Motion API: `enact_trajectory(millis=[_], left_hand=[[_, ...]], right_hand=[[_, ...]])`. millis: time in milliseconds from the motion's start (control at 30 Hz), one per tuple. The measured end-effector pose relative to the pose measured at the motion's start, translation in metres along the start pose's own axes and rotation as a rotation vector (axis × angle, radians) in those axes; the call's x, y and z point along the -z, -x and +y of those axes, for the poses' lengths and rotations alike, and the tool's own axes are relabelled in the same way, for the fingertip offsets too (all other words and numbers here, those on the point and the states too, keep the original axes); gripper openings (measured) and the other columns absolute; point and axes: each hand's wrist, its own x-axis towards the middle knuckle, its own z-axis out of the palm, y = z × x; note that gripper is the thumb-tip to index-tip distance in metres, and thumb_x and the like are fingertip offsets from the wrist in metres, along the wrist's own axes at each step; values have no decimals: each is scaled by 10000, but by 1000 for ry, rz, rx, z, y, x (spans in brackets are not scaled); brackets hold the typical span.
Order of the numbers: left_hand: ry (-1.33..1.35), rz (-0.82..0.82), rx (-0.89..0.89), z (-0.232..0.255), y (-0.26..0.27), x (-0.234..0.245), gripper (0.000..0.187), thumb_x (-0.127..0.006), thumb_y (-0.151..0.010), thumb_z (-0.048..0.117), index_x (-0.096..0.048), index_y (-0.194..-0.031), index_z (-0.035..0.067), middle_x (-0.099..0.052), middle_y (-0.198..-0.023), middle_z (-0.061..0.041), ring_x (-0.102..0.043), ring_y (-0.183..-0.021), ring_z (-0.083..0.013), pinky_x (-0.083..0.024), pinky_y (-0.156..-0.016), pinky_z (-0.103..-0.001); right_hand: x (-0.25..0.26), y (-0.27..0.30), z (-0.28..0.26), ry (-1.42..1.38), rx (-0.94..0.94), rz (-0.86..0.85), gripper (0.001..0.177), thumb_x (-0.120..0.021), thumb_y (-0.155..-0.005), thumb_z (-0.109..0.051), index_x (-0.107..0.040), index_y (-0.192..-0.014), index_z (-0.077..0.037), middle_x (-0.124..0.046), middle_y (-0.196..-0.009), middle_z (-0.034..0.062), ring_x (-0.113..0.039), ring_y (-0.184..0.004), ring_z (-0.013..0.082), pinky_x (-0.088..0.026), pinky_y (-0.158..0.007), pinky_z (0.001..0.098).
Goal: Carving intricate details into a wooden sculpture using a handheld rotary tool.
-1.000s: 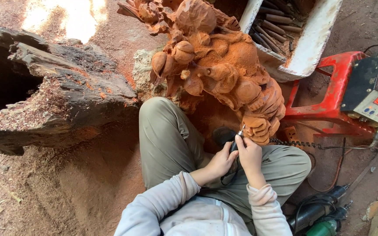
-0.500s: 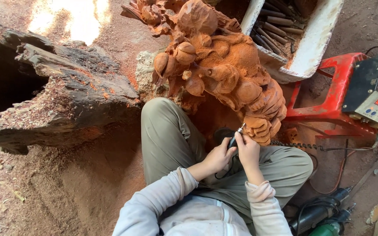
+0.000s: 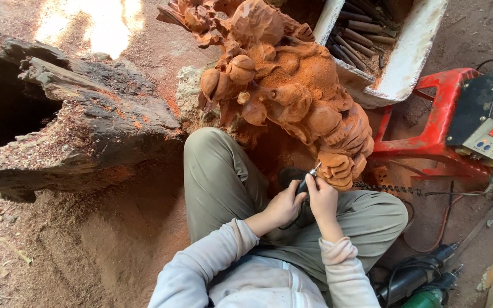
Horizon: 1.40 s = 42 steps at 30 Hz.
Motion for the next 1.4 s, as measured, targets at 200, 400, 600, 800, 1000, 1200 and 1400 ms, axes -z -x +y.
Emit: enact_trajectory(millis=[200,400,600,800,1000,1200,1400], left_hand=[[8,4,6,0,-3,-1,449,-404,-1083,351,-401,-1416,50,-643,-1147,-359,-654,-1082,-530,-553,-871,-602],[90,-23,-39,11,10,-9,445,-405,-1083,354,-391,-1402,43,-645,-1130,-383,-646,-1048,-557,-540,-867,-630],[143,-33,-50,43,31,-8,452,-401,-1080,317,-358,-1452,63,-663,-1095,-365,-669,-1021,-516,-546,-854,-628],[113,-67,-83,23,22,-26,403,-412,-1094,375,-440,-1352,67,-707,-721,-120,-730,-797,-357,-565,-727,-503],[122,-58,-50,22,28,-31,347,-421,-1091,354,-440,-1337,108,-689,-662,-53,-728,-764,-303,-565,-718,-471],[139,-67,-32,22,27,-33,337,-420,-1097,357,-457,-1331,118,-692,-663,-40,-729,-744,-282,-570,-718,-436],[174,-80,-25,18,24,-43,332,-417,-1101,350,-475,-1312,100,-706,-708,-86,-727,-699,-259,-583,-708,-426]], right_hand=[[1,-4,-2,12,6,-14,451,-647,-985,-521,-704,-780,-124,-697,-713,169,-703,-883,401,-534,-736,498],[11,9,0,27,39,40,397,-681,-987,-478,-732,-788,-139,-705,-682,124,-725,-835,353,-559,-724,447],[25,18,-9,48,90,104,340,-692,-988,-451,-761,-804,-174,-702,-648,81,-728,-776,312,-574,-706,413],[28,20,7,-58,197,139,204,-694,-1009,-315,-824,-944,-172,-763,-829,77,-737,-882,288,-574,-799,397],[18,17,30,-98,246,142,180,-703,-993,-273,-822,-992,-138,-758,-869,97,-731,-925,302,-573,-832,418],[22,18,26,-93,223,131,215,-688,-1019,-281,-817,-978,-114,-748,-850,86,-729,-927,301,-575,-819,398],[22,19,40,-136,171,119,222,-691,-1017,-278,-816,-998,-95,-736,-859,115,-722,-967,321,-566,-832,418]])
